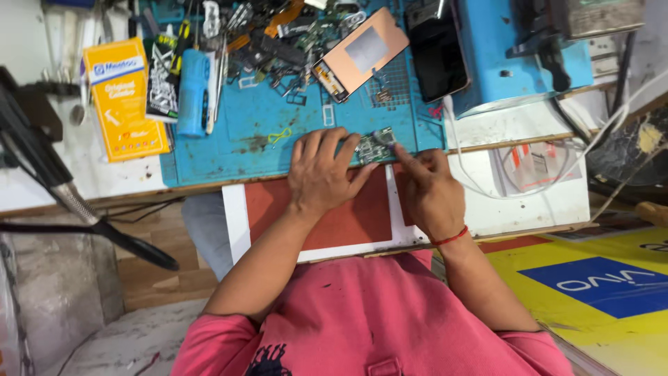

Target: The person uses a specialized tool to work on a circuit board, touching small components and moving the tool across the surface of the green motherboard on a repair bench.

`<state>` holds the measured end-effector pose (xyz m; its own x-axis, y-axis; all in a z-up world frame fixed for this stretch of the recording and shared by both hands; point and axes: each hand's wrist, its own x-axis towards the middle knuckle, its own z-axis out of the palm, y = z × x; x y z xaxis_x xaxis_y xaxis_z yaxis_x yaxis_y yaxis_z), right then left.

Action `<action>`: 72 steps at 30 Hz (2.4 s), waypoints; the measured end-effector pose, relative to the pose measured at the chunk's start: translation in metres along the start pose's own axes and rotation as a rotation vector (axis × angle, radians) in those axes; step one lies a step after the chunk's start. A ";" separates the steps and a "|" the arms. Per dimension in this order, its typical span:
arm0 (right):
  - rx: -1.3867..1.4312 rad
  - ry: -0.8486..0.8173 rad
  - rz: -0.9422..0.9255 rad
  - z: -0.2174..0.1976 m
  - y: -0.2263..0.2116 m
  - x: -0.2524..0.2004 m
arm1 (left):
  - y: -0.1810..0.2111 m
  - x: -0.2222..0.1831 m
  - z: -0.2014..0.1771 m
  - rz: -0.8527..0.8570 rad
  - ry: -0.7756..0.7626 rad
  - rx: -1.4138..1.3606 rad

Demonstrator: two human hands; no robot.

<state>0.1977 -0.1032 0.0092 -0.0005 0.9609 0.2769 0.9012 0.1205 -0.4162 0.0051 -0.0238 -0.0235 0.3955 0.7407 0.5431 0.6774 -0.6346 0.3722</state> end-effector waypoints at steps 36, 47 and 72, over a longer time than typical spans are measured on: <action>-0.088 -0.047 0.003 -0.012 0.010 -0.002 | 0.001 -0.003 -0.002 0.009 -0.009 0.028; 0.064 -0.211 -0.020 0.003 0.004 0.002 | 0.001 -0.003 -0.001 -0.008 -0.032 0.026; 0.080 -0.181 -0.015 -0.011 -0.001 -0.008 | 0.001 -0.002 -0.004 0.003 0.030 -0.008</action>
<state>0.2016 -0.1141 0.0170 -0.0982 0.9870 0.1269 0.8635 0.1479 -0.4822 0.0025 -0.0263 -0.0212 0.3787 0.7323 0.5660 0.6711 -0.6384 0.3770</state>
